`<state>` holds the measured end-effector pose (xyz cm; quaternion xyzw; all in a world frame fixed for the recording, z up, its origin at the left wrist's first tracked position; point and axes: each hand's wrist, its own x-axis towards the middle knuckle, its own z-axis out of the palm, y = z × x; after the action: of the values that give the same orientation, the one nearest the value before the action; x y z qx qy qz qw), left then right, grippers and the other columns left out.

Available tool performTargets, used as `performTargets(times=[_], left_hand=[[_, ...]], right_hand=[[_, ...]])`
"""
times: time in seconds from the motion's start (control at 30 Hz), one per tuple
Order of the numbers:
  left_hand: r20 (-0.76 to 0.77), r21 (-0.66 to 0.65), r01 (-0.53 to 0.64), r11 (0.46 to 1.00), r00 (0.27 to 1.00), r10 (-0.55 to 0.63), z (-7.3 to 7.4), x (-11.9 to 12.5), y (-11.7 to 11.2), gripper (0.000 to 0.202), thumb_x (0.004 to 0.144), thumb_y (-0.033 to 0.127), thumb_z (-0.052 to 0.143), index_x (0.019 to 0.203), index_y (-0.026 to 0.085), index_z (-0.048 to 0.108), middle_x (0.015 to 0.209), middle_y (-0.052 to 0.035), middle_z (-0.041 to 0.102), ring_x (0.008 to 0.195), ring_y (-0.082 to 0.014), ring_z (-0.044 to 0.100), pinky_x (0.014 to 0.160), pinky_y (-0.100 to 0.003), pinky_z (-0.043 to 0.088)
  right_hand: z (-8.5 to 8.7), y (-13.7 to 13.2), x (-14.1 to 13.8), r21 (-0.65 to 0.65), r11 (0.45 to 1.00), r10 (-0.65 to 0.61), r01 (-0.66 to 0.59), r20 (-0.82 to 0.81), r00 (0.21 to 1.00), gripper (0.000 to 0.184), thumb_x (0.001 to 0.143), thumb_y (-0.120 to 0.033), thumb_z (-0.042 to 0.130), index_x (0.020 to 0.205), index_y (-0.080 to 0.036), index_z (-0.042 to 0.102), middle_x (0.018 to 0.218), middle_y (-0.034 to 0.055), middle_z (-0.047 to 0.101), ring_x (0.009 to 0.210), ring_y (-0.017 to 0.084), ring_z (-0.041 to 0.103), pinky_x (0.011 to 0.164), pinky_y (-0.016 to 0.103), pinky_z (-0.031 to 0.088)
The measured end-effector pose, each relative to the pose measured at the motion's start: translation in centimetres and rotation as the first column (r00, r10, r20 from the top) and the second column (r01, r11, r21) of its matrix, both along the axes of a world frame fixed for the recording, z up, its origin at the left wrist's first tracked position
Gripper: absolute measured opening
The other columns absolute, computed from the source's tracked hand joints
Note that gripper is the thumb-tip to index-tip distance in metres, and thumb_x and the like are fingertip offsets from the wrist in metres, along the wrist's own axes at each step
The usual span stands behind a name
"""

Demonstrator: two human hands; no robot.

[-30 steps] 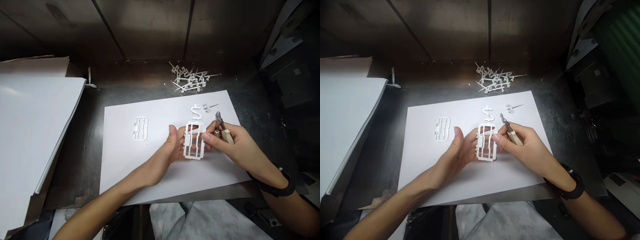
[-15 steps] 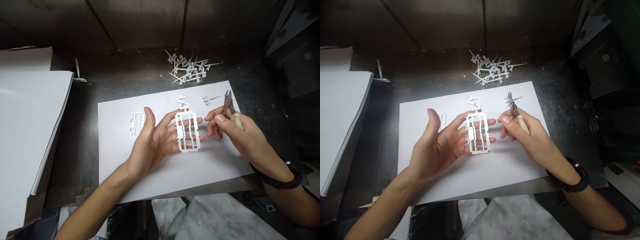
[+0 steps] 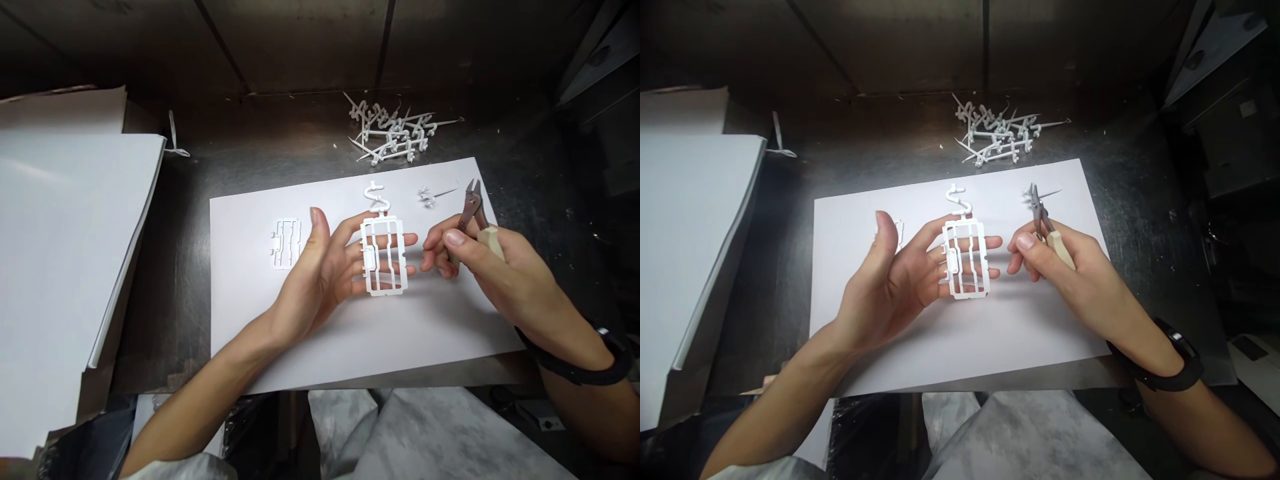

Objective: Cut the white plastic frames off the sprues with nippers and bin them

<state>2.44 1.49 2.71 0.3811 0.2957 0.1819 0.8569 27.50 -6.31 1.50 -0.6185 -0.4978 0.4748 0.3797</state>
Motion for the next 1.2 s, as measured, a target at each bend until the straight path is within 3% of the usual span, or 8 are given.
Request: performTargets(times=[0.13,0.23,0.3,0.43,0.63,0.77,1.07,1.2], left_hand=[[-0.015,-0.054,-0.05,0.997,0.999,0.049,0.0,0.2,-0.1,0.041,0.108,0.053,0.063,0.139,0.029,0.051,0.139,-0.0093,0.07,0.11,-0.023,0.074,0.094,-0.037,0.057],[-0.028,-0.143,-0.122,0.982,0.992,0.119,0.0,0.3,0.1,0.028,0.1,0.032,0.072,0.12,0.027,0.053,0.117,-0.0029,0.067,0.086,-0.0141,0.066,0.081,-0.029,0.054],[0.009,-0.218,-0.151,0.964,0.988,0.156,0.1,0.3,0.3,0.021,0.103,0.044,0.061,0.109,0.024,0.056,0.099,-0.0019,0.058,0.069,-0.0122,0.051,0.066,-0.027,0.047],[0.123,-0.371,-0.108,0.922,0.979,0.164,0.4,0.3,0.7,0.051,0.108,0.066,0.037,0.098,0.022,0.061,0.085,-0.0018,0.045,0.06,-0.0126,0.032,0.053,-0.028,0.034],[0.194,-0.472,-0.09,0.877,0.96,0.203,0.0,0.2,0.9,0.077,0.109,0.074,0.023,0.122,0.018,0.075,0.094,-0.0067,0.059,0.067,-0.0128,0.048,0.057,-0.024,0.042],[0.115,-0.413,-0.082,0.907,0.983,0.141,-0.9,0.1,0.7,0.096,0.105,0.084,0.017,0.136,0.012,0.073,0.089,-0.0087,0.068,0.063,-0.0149,0.059,0.052,-0.025,0.046],[0.093,-0.291,-0.034,0.956,0.994,0.064,-1.4,0.0,0.6,0.106,0.098,0.093,0.017,0.106,0.01,0.081,0.09,-0.0178,0.08,0.057,-0.0178,0.066,0.046,-0.026,0.05],[0.108,-0.265,-0.033,0.964,0.992,0.063,-1.7,0.0,0.7,0.104,0.098,0.093,0.022,0.107,0.009,0.083,0.094,-0.0179,0.081,0.06,-0.0177,0.067,0.049,-0.025,0.051]], right_hand=[[0.0,-0.1,-0.1,0.028,1.0,-0.005,0.006,-0.034,0.999,0.033,0.115,-0.055,0.066,0.113,-0.024,0.078,0.099,0.0059,0.073,0.085,0.025,0.062,0.078,0.038,0.048],[0.0,-0.2,-0.2,0.053,0.998,-0.038,0.042,-0.068,0.997,0.03,0.114,-0.053,0.068,0.112,-0.024,0.078,0.099,0.0066,0.071,0.087,0.026,0.063,0.075,0.037,0.048],[0.0,-0.3,-0.1,0.063,0.996,-0.058,0.064,-0.079,0.995,0.028,0.115,-0.051,0.068,0.112,-0.025,0.078,0.096,0.0064,0.07,0.088,0.027,0.063,0.073,0.037,0.047],[-0.3,-0.7,0.2,0.062,0.994,-0.084,0.088,-0.064,0.994,0.026,0.114,-0.05,0.069,0.11,-0.026,0.079,0.099,0.0072,0.072,0.088,0.028,0.064,0.074,0.039,0.047],[-0.2,-0.8,0.1,0.021,0.997,-0.081,0.08,0.036,0.996,0.032,0.111,-0.059,0.07,0.107,-0.029,0.08,0.101,0.0044,0.074,0.088,0.028,0.063,0.08,0.042,0.046],[0.4,-0.8,-0.1,0.035,0.999,-0.029,0.024,0.144,0.989,0.038,0.11,-0.064,0.069,0.096,-0.03,0.079,0.115,0.001,0.075,0.104,0.031,0.066,0.094,0.044,0.044],[0.8,-0.7,-0.3,0.081,0.997,-0.008,-0.007,0.185,0.983,0.028,0.111,-0.059,0.069,0.102,-0.034,0.08,0.116,-0.0009,0.075,0.109,0.032,0.069,0.097,0.045,0.044],[0.9,-0.7,-0.4,0.082,0.997,-0.011,-0.005,0.199,0.98,0.024,0.11,-0.056,0.069,0.109,-0.034,0.079,0.111,-0.0011,0.076,0.108,0.031,0.069,0.095,0.043,0.045]])
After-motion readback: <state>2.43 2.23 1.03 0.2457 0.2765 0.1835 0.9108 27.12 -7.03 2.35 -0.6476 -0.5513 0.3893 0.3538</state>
